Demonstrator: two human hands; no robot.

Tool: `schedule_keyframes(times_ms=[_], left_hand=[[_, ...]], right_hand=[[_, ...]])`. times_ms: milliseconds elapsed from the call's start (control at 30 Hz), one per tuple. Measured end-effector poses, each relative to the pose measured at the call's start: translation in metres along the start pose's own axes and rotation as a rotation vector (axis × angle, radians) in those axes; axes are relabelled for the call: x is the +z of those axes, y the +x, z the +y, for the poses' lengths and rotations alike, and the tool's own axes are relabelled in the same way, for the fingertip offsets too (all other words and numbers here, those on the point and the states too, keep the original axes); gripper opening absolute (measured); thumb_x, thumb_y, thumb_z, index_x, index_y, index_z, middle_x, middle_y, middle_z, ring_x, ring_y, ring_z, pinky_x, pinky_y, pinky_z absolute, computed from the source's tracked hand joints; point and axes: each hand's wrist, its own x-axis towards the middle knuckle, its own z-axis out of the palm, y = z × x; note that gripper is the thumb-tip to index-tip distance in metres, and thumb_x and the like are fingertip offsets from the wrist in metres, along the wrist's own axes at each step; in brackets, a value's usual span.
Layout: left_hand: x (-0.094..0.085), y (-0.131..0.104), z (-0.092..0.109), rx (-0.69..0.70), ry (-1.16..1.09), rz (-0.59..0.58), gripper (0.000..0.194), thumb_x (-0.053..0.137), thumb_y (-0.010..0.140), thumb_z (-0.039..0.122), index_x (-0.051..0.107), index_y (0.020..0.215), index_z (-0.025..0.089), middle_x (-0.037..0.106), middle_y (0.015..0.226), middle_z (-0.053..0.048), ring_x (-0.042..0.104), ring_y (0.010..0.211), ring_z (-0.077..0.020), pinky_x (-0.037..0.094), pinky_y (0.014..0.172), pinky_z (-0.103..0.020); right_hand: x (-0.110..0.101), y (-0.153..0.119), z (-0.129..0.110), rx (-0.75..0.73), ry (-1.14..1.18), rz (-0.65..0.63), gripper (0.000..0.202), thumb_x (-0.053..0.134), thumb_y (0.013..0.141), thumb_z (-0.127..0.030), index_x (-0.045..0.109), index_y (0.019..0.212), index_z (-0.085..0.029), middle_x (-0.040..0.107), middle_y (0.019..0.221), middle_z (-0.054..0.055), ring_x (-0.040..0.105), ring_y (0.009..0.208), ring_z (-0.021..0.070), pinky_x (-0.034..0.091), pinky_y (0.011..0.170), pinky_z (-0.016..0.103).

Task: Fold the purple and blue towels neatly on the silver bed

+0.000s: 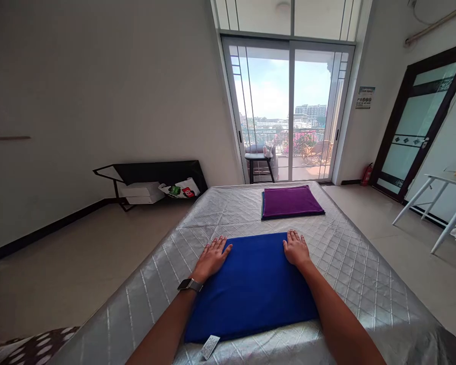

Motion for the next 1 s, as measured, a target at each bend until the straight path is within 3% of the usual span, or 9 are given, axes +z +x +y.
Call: schedule_keyframes(times_ms=[333, 467, 533, 633, 733, 833, 900, 1000], left_hand=[[-0.001, 0.002, 0.0, 0.006, 0.043, -0.057, 0.071, 0.015, 0.1, 0.053, 0.027, 0.157, 0.012, 0.019, 0.165, -0.01, 0.017, 0.153, -0.0283, 0.017, 0.124, -0.052], [-0.005, 0.006, -0.003, 0.009, 0.077, -0.062, 0.072, 0.016, 0.099, 0.055, 0.031, 0.156, 0.013, 0.024, 0.164, -0.011, 0.019, 0.153, -0.0301, 0.018, 0.123, -0.053], [-0.011, 0.009, 0.006, -0.01, 0.077, -0.028, 0.075, 0.018, 0.098, 0.059, 0.034, 0.155, 0.013, 0.029, 0.163, -0.012, 0.023, 0.151, -0.0332, 0.019, 0.122, -0.055], [-0.02, 0.012, 0.046, 0.057, 0.052, 0.059, 0.077, 0.019, 0.098, 0.063, 0.04, 0.152, 0.013, 0.035, 0.16, -0.015, 0.027, 0.15, -0.0349, 0.02, 0.122, -0.055], [-0.019, 0.01, 0.112, 0.278, -0.006, 0.102, 0.074, 0.014, 0.099, 0.061, 0.043, 0.151, 0.017, 0.041, 0.158, -0.011, 0.03, 0.149, -0.0299, 0.022, 0.123, -0.049], [-0.007, 0.007, 0.171, 0.428, -0.062, 0.128, 0.065, 0.013, 0.102, 0.052, 0.041, 0.152, 0.021, 0.044, 0.157, -0.009, 0.032, 0.149, -0.0268, 0.024, 0.122, -0.049], [0.002, 0.007, 0.191, 0.442, -0.084, 0.134, 0.061, 0.014, 0.103, 0.047, 0.04, 0.153, 0.021, 0.044, 0.157, -0.01, 0.033, 0.148, -0.0269, 0.025, 0.122, -0.051], [0.011, 0.01, 0.182, 0.426, -0.09, 0.126, 0.059, 0.018, 0.103, 0.047, 0.036, 0.155, 0.025, 0.044, 0.157, -0.01, 0.035, 0.148, -0.028, 0.027, 0.12, -0.054]], right_hand=[[0.003, 0.002, 0.002, -0.003, 0.006, -0.001, 0.064, 0.017, 0.103, -0.039, 0.019, 0.159, -0.01, 0.02, 0.166, 0.008, 0.009, 0.154, 0.016, 0.007, 0.124, 0.038], [0.001, 0.0, 0.0, -0.002, 0.011, 0.01, 0.064, 0.019, 0.103, -0.039, 0.021, 0.159, -0.009, 0.022, 0.165, 0.008, 0.011, 0.154, 0.0165, 0.006, 0.124, 0.038], [0.0, 0.0, -0.001, 0.0, 0.019, 0.013, 0.063, 0.019, 0.103, -0.039, 0.021, 0.159, -0.01, 0.022, 0.165, 0.008, 0.012, 0.154, 0.0169, 0.006, 0.123, 0.038], [0.001, 0.0, -0.001, 0.0, 0.032, 0.009, 0.062, 0.02, 0.103, -0.039, 0.023, 0.159, -0.012, 0.023, 0.165, 0.008, 0.012, 0.154, 0.0176, 0.007, 0.123, 0.039], [0.003, 0.002, 0.0, 0.0, 0.033, 0.017, 0.062, 0.021, 0.103, -0.038, 0.023, 0.159, -0.011, 0.024, 0.164, 0.01, 0.012, 0.154, 0.0186, 0.008, 0.123, 0.04], [0.005, 0.003, 0.002, -0.023, 0.022, 0.025, 0.061, 0.023, 0.104, -0.037, 0.024, 0.159, -0.01, 0.025, 0.164, 0.011, 0.012, 0.154, 0.0193, 0.01, 0.123, 0.04], [0.007, 0.003, 0.003, -0.042, 0.016, 0.022, 0.059, 0.023, 0.104, -0.035, 0.025, 0.159, -0.012, 0.026, 0.164, 0.011, 0.012, 0.154, 0.0195, 0.011, 0.123, 0.04], [0.007, 0.004, 0.003, -0.034, 0.019, 0.025, 0.059, 0.023, 0.104, -0.035, 0.025, 0.159, -0.013, 0.025, 0.164, 0.011, 0.013, 0.154, 0.0195, 0.01, 0.123, 0.041]])
